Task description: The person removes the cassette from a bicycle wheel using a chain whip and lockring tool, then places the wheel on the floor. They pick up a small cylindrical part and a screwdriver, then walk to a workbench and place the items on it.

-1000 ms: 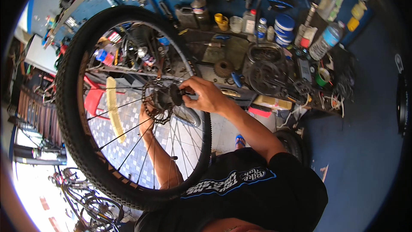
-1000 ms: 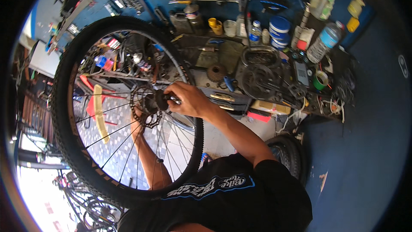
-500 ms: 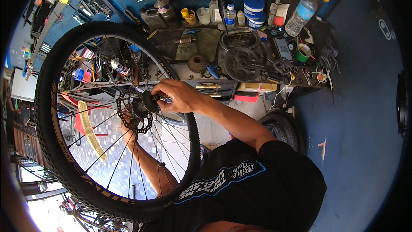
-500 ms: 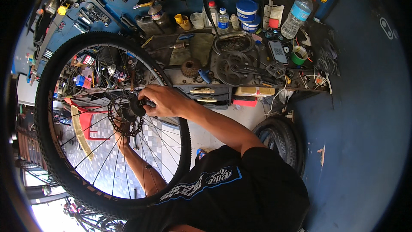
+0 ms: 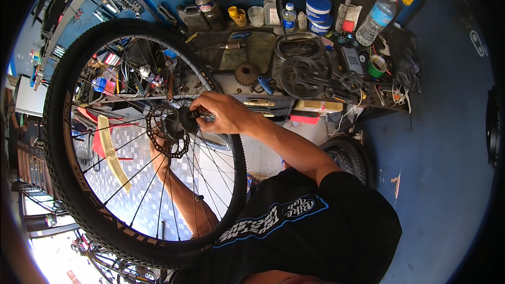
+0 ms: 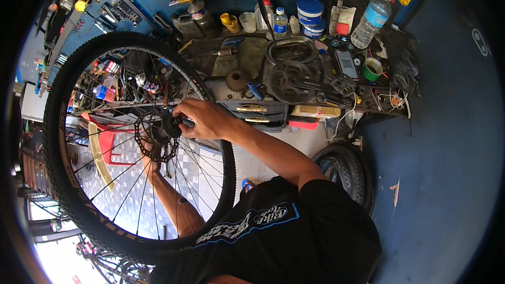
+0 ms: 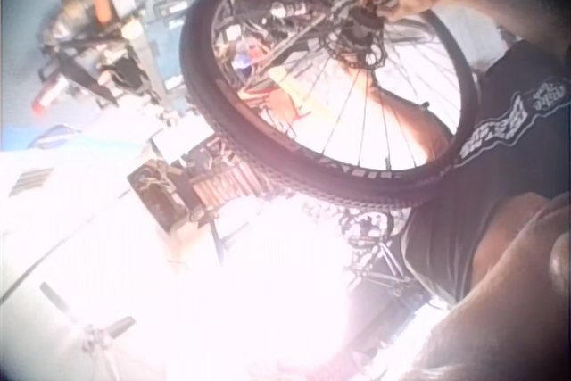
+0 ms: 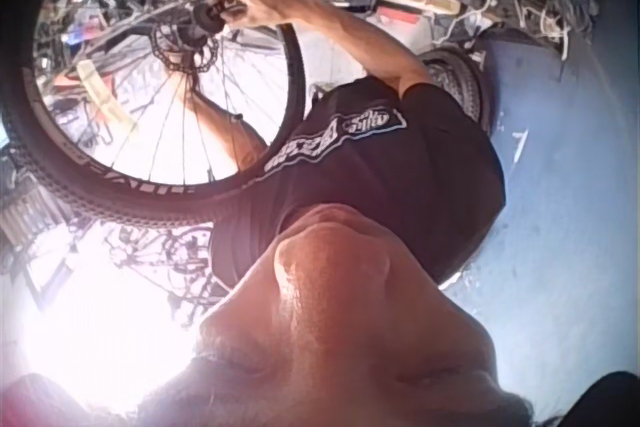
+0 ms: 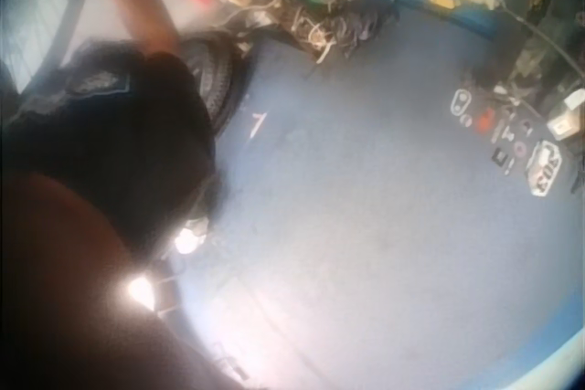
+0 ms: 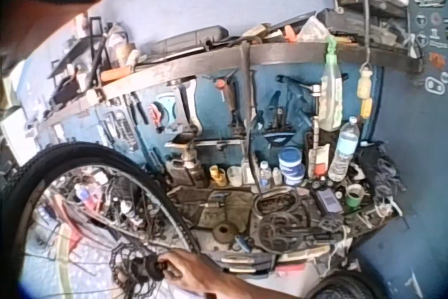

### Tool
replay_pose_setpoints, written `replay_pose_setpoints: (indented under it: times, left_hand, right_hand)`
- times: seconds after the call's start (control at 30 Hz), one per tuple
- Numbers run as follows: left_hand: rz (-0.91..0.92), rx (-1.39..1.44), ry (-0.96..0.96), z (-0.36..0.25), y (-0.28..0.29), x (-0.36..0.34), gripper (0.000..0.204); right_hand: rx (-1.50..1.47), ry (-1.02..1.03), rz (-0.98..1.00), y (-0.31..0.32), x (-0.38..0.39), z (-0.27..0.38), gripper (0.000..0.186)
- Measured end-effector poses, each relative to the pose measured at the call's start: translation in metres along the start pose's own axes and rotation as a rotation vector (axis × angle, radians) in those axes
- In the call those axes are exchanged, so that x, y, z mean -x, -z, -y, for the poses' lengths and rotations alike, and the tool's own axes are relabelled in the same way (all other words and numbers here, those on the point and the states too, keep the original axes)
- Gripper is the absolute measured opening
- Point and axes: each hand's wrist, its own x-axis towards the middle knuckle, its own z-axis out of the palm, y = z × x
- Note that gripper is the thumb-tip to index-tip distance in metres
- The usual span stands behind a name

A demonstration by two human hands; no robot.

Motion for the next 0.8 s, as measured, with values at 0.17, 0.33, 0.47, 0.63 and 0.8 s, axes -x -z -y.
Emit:
replay_pose_setpoints:
  times: [0.17,0.33,0.47,0.63,0.8]
  left_hand:
    - [0.005,-0.022,0.003,0.002,-0.001,-0.001,0.042]
    - [0.011,-0.047,0.007,0.003,0.007,0.0,0.042]
    - [0.024,-0.247,-0.003,0.004,0.012,-0.003,0.043]
    - [0.11,0.062,-0.016,-0.011,-0.002,0.004,0.056]
    - [-0.069,-0.116,0.002,-0.024,-0.016,0.005,0.045]
  right_hand:
    - [-0.026,-0.032,0.006,0.001,0.0,0.002,0.038]
    - [-0.012,-0.004,0.013,0.0,-0.001,0.001,0.037]
    - [-0.019,-0.007,0.008,0.0,-0.002,0.003,0.036]
    - [-0.025,-0.004,0.002,0.0,-0.001,0.004,0.037]
    - [-0.071,-0.022,-0.003,-0.002,-0.001,0.004,0.037]
